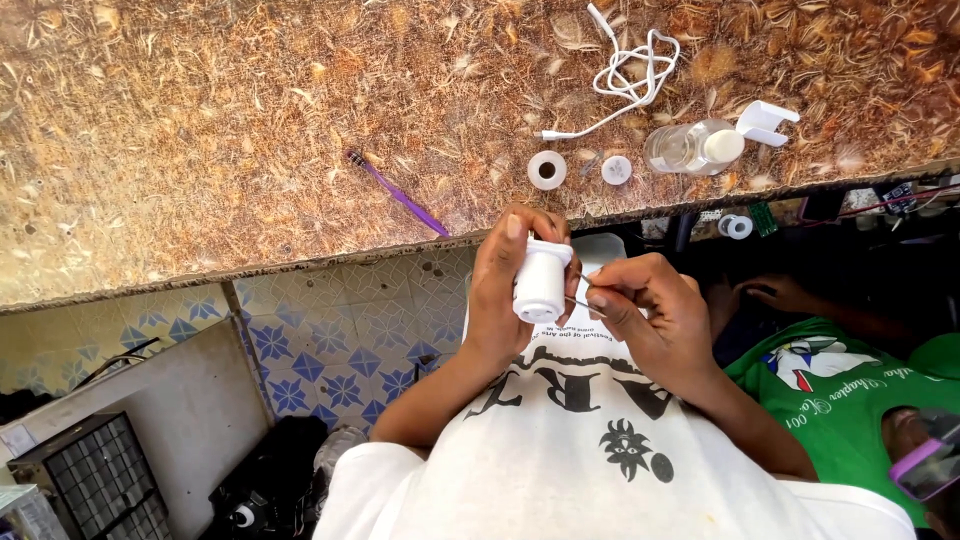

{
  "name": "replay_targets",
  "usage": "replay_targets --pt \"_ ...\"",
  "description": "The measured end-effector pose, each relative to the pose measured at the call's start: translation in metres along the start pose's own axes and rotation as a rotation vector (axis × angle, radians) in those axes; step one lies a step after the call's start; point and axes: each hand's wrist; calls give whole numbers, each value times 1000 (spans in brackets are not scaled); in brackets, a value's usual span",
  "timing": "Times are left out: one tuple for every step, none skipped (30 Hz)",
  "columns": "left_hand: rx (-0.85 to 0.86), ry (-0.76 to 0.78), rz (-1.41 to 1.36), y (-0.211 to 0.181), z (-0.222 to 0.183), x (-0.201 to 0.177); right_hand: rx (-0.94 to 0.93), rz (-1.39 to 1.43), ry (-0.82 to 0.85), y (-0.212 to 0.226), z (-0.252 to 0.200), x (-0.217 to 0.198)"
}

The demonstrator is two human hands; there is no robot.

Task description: Disassembling and inspecting a multi-port USB wall charger to repair internal components.

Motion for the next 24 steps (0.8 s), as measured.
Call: replay_targets --pt "-1 -2 -1 -1 -1 2 2 0 1 5 1 1" --pt "9 -3 1 -2 -1 3 4 -1 5 9 3 3" --pt "19 -5 3 -2 -1 5 7 -2 9 13 4 4" --pt "18 -5 5 -2 -1 4 7 -1 8 16 6 6" --pt "32 -9 12 -1 0 3 21 6 32 19 8 9" --pt "46 -14 17 0 -1 2 38 13 56 23 9 10" --pt "44 -15 18 -1 -1 3 39 14 56 24 10 11" --pt "52 -22 28 -1 -1 4 58 51 64 25 11 11" --pt "60 -30 37 -2 -1 4 78 88 73 26 12 12" --pt "59 -29 38 -2 0 4 77 88 71 25 11 10" --pt "64 -24 51 -1 0 3 83 121 71 23 10 8" --pt "71 -20 65 -1 1 3 87 154 72 20 10 6" --pt "71 -20 67 0 2 2 86 155 71 18 10 4" --pt "72 -23 74 1 2 2 84 169 62 17 9 3" --pt "73 -25 81 2 2 2 83 183 52 15 9 2" --pt "72 -23 82 2 1 3 82 182 50 15 8 2" --pt "80 -36 107 1 1 4 86 190 47 16 8 3" --pt "88 -48 132 1 1 6 90 197 45 16 8 3" --pt "88 -46 133 3 2 4 88 197 43 16 8 3" --pt "95 -53 143 4 2 3 96 209 41 17 8 3" --pt "103 -60 154 6 2 1 103 220 39 17 8 4" --pt "105 -60 155 6 2 1 102 221 40 17 8 5" --pt "110 -63 161 5 2 1 109 233 39 18 9 5" --pt "114 -67 166 5 2 1 117 244 38 18 9 6"
Point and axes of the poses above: each hand's wrist, its own z-axis towards the middle knuckle, its own x-axis out of the palm, y = z × x, and after that the axes turned 12 degrees about z, right-handed
